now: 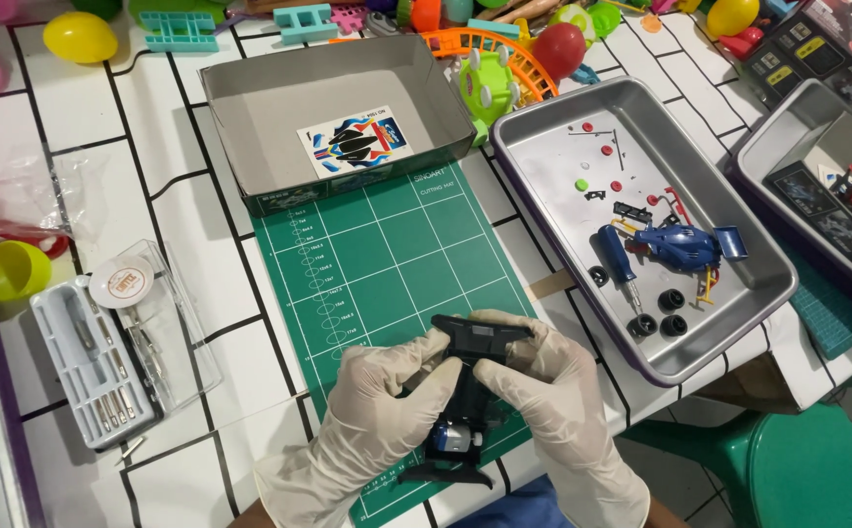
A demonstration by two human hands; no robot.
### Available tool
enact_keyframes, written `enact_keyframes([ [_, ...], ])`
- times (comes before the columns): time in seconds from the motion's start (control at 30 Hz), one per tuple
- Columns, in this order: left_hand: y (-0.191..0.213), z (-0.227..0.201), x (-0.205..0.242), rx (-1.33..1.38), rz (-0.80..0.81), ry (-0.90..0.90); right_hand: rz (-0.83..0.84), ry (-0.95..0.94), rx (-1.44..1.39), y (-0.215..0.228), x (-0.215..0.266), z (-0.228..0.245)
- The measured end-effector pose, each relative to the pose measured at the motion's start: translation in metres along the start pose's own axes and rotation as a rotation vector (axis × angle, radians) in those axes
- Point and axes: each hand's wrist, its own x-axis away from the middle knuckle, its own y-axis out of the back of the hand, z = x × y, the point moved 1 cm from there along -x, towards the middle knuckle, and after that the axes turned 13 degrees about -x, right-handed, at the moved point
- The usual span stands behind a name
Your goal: The person assembles a black plastic toy vehicle on a green cutting mat. They use a screwdriver to tighten screws on the chassis, then attach wheels and other small components by hand. The person picks up parts from a nearby tray and fits them onto the main body of the toy.
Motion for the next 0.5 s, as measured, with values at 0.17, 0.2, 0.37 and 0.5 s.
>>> enact_keyframes([
  [0.17,0.001,-0.004,-0.002,-0.012,-0.009,-0.042,-0.046,-0.091,0.145,0.018,-0.002,-0.001],
  [0.2,0.003,-0.007,-0.002,-0.011,-0.009,-0.042,-0.047,-0.092,0.146,0.017,-0.003,-0.001],
  [0.37,0.006,-0.018,-0.004,0.009,0.013,-0.012,0.027,-0.07,0.008,0.012,-0.005,-0.006],
  [0.5,0.003,-0.012,-0.003,-0.031,-0.041,-0.008,-0.052,-0.118,0.033,0.001,-0.001,0.002],
])
